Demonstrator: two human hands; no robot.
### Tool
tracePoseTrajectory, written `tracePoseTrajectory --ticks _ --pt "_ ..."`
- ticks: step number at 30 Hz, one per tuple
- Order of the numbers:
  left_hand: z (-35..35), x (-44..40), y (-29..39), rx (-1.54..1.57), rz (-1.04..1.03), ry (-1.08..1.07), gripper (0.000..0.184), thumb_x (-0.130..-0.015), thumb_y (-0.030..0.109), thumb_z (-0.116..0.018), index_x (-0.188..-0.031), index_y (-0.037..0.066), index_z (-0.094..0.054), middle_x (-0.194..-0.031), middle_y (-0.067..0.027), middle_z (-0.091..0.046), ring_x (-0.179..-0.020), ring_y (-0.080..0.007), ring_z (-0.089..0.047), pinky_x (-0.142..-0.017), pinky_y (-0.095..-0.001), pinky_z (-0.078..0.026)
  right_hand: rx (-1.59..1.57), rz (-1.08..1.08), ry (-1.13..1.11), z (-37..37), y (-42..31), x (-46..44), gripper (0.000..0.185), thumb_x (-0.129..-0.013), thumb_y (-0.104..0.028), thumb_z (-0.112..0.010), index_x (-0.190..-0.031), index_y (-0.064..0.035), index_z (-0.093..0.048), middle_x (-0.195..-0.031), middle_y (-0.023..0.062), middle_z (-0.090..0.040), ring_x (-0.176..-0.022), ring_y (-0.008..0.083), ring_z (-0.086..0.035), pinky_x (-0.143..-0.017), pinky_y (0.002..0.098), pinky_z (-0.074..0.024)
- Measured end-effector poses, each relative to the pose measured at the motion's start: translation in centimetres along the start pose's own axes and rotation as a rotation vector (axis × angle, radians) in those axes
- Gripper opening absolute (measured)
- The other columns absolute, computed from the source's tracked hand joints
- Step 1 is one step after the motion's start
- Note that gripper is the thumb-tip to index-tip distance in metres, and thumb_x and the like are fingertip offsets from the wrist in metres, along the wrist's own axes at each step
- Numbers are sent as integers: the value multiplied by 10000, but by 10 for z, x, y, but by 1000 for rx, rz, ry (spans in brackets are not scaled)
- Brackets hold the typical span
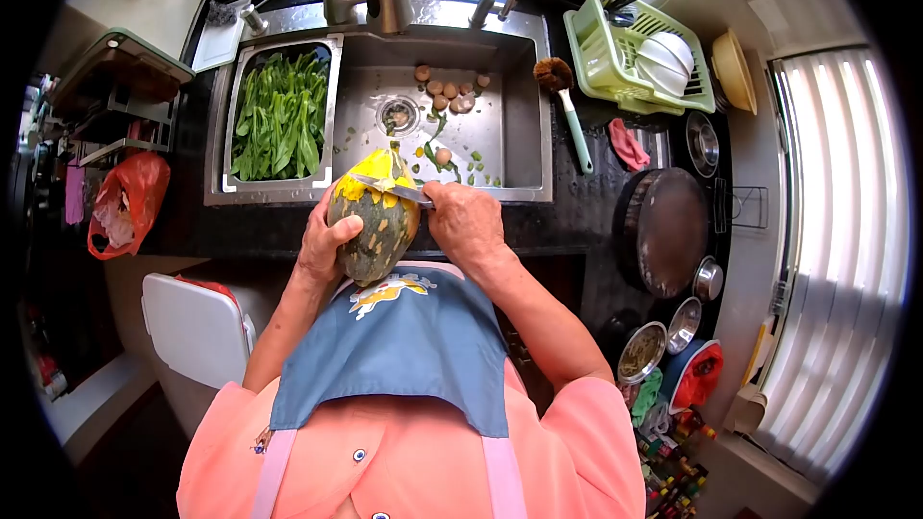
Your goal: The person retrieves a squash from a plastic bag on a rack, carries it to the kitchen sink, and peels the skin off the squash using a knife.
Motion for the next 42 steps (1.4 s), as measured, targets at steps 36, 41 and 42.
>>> tracePoseTrajectory --ticks 36,41,42 --pt "19 3 27 -298 -151 -144 1138 -547 323 -924 -1534 34 -437 -1359 -107 -611 -1256 -205 -578 -1134 -349 -410 -232 -24 -148 16 6 -26 124 -880 -106 -635 -883 -95 -759 -729 169 -704 -705 364 -702 -675 445 -553" --pt "11 -1 36 -336 -154 -174 1135 -544 316 -928 -1530 27 -444 -1359 -108 -611 -1265 -203 -572 -1135 -345 -406 -207 11 -131 27 2 -26 96 -882 -88 -651 -883 -84 -748 -739 169 -707 -702 363 -704 -660 437 -554" --pt "10 -2 36 -347 -162 -181 1135 -544 315 -929 -1529 26 -445 -1358 -108 -611 -1265 -203 -572 -1135 -344 -405 -197 11 -125 28 2 -25 92 -879 -86 -653 -882 -84 -745 -741 173 -705 -705 368 -703 -658 439 -554"
Point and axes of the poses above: each hand's wrist, its own x-axis away from the middle knuckle, its own z-axis out of the back of the hand, y = z × x, the point moved 1 cm from there along -x, towards the middle knuckle
